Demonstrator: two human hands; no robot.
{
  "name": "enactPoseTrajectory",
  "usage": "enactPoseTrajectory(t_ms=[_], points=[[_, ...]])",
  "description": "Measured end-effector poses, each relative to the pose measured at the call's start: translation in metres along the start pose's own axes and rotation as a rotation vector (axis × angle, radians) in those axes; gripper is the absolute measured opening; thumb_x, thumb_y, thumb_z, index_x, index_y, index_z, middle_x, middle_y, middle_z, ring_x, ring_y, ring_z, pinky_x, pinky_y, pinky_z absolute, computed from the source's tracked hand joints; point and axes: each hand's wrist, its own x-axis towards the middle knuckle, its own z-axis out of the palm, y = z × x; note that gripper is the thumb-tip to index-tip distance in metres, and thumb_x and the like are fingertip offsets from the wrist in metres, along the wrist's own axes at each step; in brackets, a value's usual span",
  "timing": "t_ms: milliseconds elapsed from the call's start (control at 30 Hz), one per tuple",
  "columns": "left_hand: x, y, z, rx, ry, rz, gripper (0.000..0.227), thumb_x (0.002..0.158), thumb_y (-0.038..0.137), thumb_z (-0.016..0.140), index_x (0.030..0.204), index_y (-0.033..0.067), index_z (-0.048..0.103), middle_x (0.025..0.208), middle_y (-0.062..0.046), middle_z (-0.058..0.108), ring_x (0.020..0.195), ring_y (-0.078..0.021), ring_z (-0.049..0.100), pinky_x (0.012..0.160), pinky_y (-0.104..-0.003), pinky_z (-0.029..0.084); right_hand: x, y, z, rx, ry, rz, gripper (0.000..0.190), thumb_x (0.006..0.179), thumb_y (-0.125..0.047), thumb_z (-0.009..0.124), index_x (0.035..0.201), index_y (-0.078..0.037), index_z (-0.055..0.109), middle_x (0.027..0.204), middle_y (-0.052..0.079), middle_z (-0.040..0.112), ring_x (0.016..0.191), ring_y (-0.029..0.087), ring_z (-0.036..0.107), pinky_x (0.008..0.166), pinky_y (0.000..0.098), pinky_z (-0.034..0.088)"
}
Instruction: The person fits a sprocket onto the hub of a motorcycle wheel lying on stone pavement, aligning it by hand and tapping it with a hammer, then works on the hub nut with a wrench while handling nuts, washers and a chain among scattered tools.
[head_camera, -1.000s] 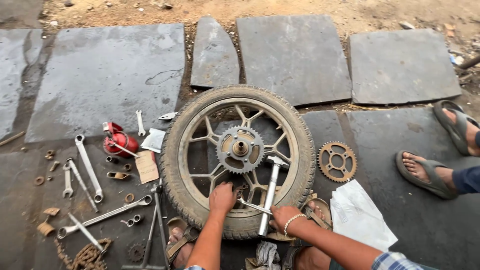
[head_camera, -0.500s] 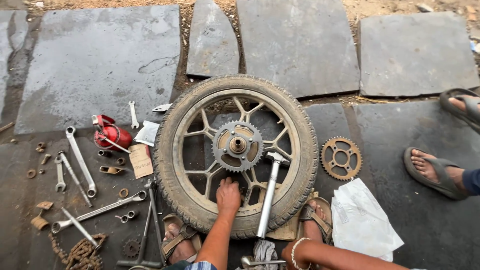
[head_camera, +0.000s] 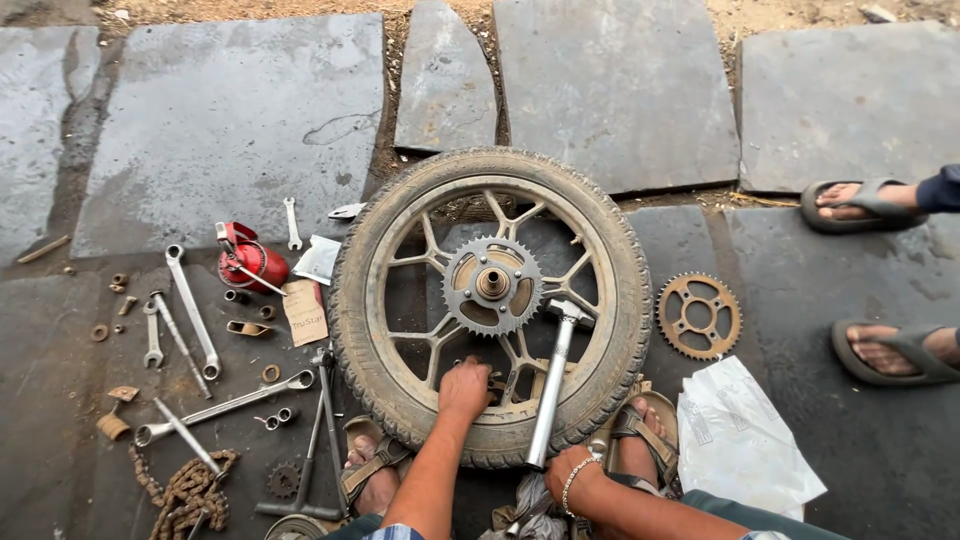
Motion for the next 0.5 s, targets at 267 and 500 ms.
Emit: enactPoseTrajectory(t_ms=[267, 500], points=[[0.034, -0.03, 0.061, 0.241, 0.021, 0.111, 0.014, 0.084, 0.007, 0.066, 0.096, 0.0091, 0.074, 0.112, -0.014, 0.067, 0.102, -0.0287, 0.068, 0.083, -0.04, 0.058, -0.009, 0.002, -0.017, -0.028, 0.039, -0.141, 0.021, 0.094, -0.018, 0.059, 0.103, -0.007, 0.075, 0.095, 0.018, 0.073, 0.091, 0.036, 0.072, 0.077, 0.0483, 0.053], [0.012, 0.002, -0.008, 0.057, 0.018, 0.062, 0.043, 0.072, 0.021, 0.08, 0.111, 0.0064, 0.068, 0.113, -0.018, 0.064, 0.102, -0.0321, 0.066, 0.084, -0.043, 0.056, 0.005, -0.009, 0.026, -0.06, 0.213, -0.067, 0.022, 0.097, -0.017, 0.055, 0.1, -0.005, 0.073, 0.092, 0.016, 0.073, 0.089, 0.034, 0.068, 0.079, 0.0534, 0.048]])
